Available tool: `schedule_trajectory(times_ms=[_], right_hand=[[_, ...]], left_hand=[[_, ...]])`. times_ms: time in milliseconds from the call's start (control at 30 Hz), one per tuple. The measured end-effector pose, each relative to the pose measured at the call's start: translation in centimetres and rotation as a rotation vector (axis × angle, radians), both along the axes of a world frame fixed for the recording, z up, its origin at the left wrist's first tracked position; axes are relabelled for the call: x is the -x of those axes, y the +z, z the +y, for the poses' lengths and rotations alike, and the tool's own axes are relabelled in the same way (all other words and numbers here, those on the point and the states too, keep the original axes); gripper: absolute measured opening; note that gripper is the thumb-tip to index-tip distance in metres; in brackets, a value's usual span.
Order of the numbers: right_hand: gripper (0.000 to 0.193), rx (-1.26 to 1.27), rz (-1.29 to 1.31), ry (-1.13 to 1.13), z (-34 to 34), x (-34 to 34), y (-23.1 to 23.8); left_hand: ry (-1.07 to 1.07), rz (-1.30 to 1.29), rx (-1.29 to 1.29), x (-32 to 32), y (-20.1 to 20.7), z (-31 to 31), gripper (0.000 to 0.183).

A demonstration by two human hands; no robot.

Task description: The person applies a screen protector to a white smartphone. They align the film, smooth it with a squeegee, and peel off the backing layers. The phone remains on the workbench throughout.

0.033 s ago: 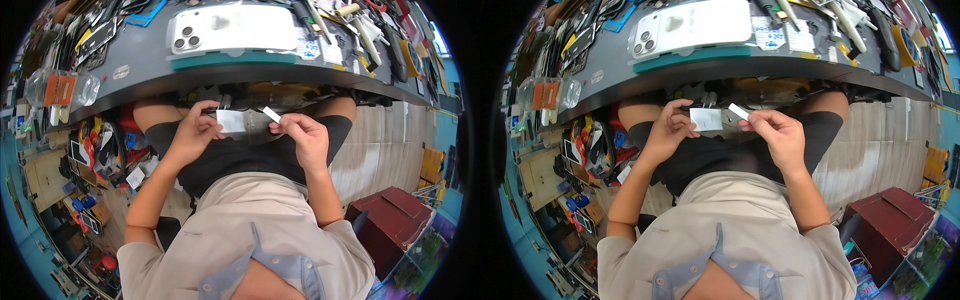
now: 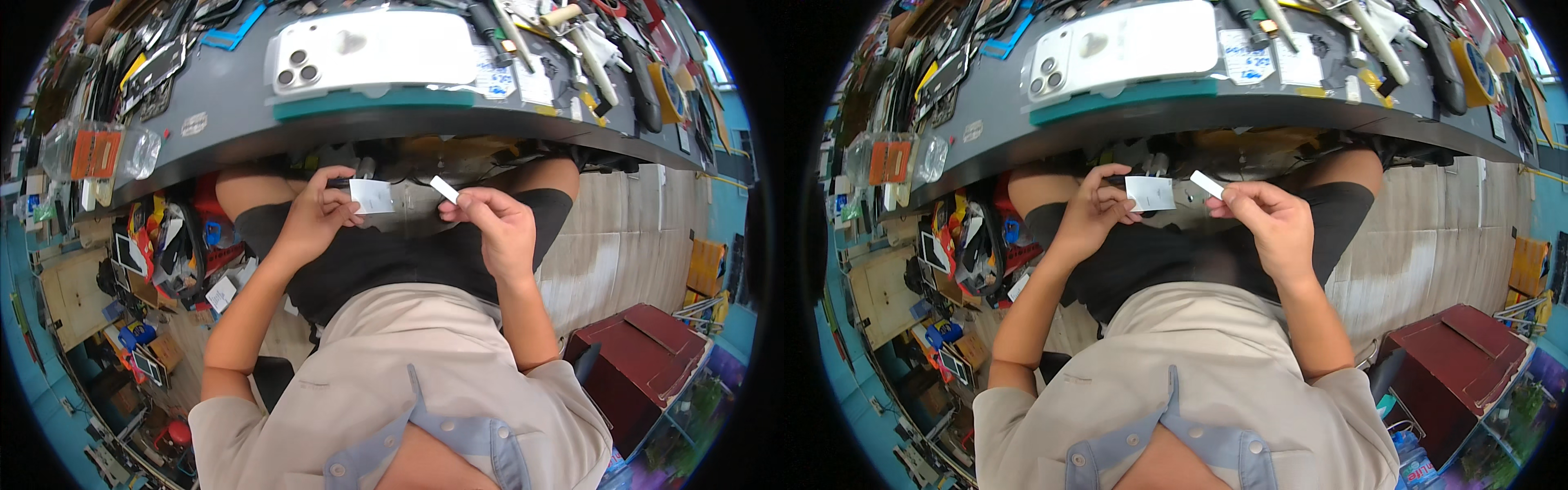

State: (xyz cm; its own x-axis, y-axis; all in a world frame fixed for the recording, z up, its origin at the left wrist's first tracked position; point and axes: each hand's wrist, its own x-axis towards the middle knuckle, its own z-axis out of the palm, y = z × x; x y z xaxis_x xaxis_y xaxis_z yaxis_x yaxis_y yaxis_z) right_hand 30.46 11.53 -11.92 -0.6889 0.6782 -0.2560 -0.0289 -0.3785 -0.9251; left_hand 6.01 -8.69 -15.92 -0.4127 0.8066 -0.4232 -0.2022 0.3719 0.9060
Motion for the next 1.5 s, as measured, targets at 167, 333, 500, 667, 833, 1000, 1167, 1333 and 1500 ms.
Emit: schedule_trajectory(times_ms=[167,333,500,667,833,1000,1167,1333,1500], right_hand=[[0.02,0.129,0.023,-0.016,0.9,-1.8,-0.7],[0.022,0.158,-0.007,-0.126,1.3,-3.5,-1.2],[0.02,0.234,0.029,-0.016,1.3,-3.5,-1.4],[0.019,0.228,0.061,-0.031,0.8,-2.5,-0.4],[0.017,0.176,0.151,0.07,0.4,-0.1,3.3],[0.016,0.114,0.206,0.082,-0.2,2.7,6.6],[0.019,0.142,0.223,0.022,-0.5,5.5,8.3],[0.019,0.152,0.214,-0.056,-0.6,6.2,8.9],[0.019,0.168,0.182,-0.073,-0.8,7.0,8.9]], left_hand=[[-0.085,-0.046,-0.072,0.0,-7.7,6.9,0.048],[-0.006,0.015,-0.175,-1.7,-16.1,19.8,0.031],[0.105,0.88,0.012,-0.6,-28.0,23.6,0.045],[-0.218,0.748,0.115,-2.2,-19.6,19.5,0.041],[-0.337,0.805,-0.306,-0.2,-0.1,5.9,0.023],[-0.201,1.555,-0.653,4.6,13.8,1.1,0.04],[-0.182,1.686,-0.476,8.9,17.6,4.2,0.06],[-0.271,1.564,-0.481,10.1,17.5,4.2,0.062],[-0.194,1.298,-0.585,11.0,16.5,4.5,0.058]])
